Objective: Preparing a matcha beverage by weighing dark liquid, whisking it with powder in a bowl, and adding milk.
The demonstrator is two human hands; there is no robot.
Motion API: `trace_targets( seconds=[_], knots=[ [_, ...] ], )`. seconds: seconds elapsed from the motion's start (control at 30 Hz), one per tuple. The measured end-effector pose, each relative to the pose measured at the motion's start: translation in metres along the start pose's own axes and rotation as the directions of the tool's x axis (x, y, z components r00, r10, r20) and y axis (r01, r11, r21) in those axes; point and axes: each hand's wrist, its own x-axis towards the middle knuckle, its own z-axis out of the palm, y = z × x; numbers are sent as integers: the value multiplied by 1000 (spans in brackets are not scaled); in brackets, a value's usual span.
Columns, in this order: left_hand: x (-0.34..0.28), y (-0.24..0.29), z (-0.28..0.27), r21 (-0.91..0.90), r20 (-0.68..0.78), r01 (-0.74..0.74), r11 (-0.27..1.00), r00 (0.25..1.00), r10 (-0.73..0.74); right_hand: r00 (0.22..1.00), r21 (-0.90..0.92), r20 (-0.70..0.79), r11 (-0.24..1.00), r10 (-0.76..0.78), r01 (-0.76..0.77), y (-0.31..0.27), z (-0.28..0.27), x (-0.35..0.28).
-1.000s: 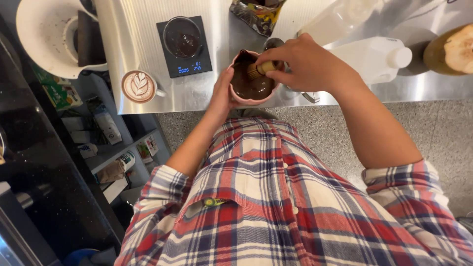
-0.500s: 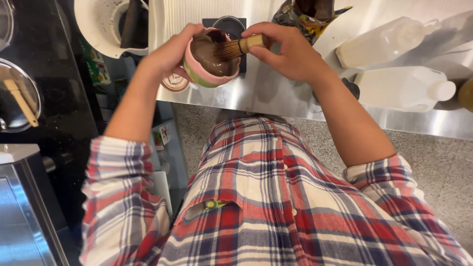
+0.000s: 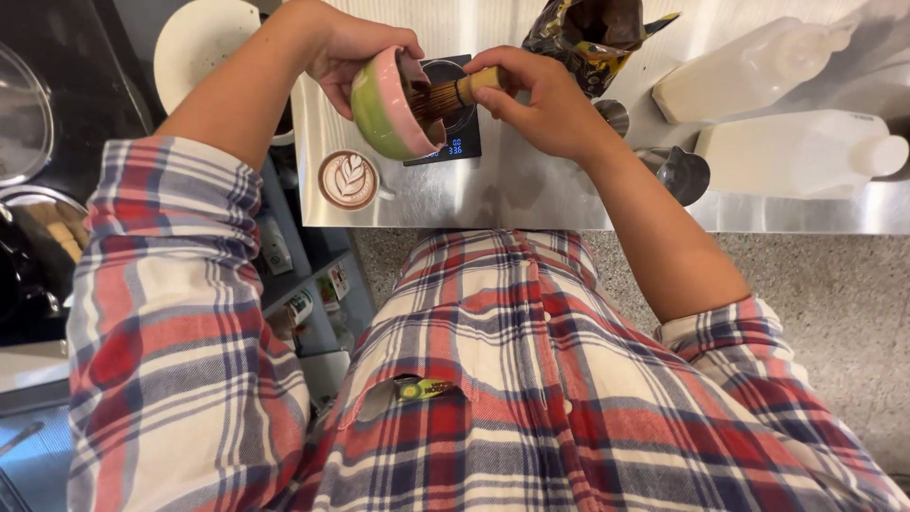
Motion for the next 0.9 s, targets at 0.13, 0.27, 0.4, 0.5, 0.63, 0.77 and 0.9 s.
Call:
trace_targets(
  seconds=[0.13, 0.27, 0.4, 0.5, 0.63, 0.77, 0.9],
  knots=[
    [-7, 17, -4, 53, 41, 34, 998, 998, -36, 999, 4, -19, 1000, -27, 27, 5, 0, 0],
    [0, 25, -9, 129, 87, 107, 986, 989, -119, 999, 45, -36, 999, 7, -6, 1, -2, -2],
    [9, 31, -14, 171, 88, 131, 977, 985, -147, 998, -11, -52, 1000, -25, 24, 0, -3, -3],
    [12, 36, -14, 201, 57, 149, 968, 985, -164, 997, -10, -62, 999, -48, 48, 3, -5, -4],
    [19, 41, -14, 248, 32, 169, 954, 983, -183, 994, -27, -85, 997, -70, 68, 6, -3, -6],
    [17, 51, -11, 265, 38, 184, 947, 979, -201, 993, -39, -89, 996, -84, 81, 9, -4, -8],
    [19, 54, -12, 303, 25, 189, 934, 978, -206, 979, -151, -106, 976, -173, 156, 9, -1, -7]
  ],
)
